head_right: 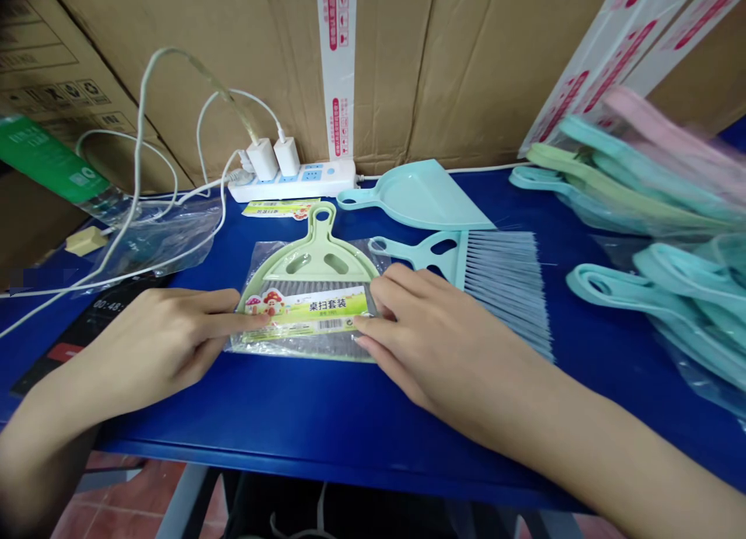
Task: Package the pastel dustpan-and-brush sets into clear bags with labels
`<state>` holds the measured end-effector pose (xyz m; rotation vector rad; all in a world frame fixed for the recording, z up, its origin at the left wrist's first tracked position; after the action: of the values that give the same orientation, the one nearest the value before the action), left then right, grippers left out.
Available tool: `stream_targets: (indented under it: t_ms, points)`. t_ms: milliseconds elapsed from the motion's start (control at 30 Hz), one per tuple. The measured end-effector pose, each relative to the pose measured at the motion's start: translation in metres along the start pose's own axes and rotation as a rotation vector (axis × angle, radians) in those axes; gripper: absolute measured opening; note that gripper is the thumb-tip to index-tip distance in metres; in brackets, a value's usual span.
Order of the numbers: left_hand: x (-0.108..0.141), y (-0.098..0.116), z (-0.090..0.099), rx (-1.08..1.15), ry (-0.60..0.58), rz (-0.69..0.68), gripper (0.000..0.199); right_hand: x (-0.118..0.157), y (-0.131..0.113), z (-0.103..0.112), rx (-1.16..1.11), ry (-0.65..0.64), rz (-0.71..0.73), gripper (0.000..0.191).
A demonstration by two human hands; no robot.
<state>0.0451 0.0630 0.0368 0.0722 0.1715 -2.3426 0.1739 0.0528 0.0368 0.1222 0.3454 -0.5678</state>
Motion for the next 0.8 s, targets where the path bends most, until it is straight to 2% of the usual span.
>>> stream_targets:
  t_ms: [133, 467, 800]
  points:
    - [0.001, -0.002, 0.000, -0.004, 0.006, -0.001, 0.047, 0.001, 0.005, 0.002, 0.009, -0.001, -0.019, 0.037]
    - [0.004, -0.009, -0.003, -0.033, -0.033, 0.040, 0.049, 0.009, 0.012, -0.004, -0.067, -0.100, -0.015, 0.039]
    - [0.006, -0.019, -0.002, -0.040, -0.015, 0.138, 0.046, 0.005, 0.013, -0.007, -0.097, -0.111, -0.022, 0.036]
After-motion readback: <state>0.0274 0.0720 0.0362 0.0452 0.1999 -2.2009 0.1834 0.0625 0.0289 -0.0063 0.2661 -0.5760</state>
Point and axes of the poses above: each hand's wrist, its own x-axis away from the middle knuckle, its own z-axis out of the back of the hand, y = z × x, the point moved 10 cm from there along -x, towards the middle knuckle, and after that the axes turned 4 degrees about z, right-handed, at the moved point
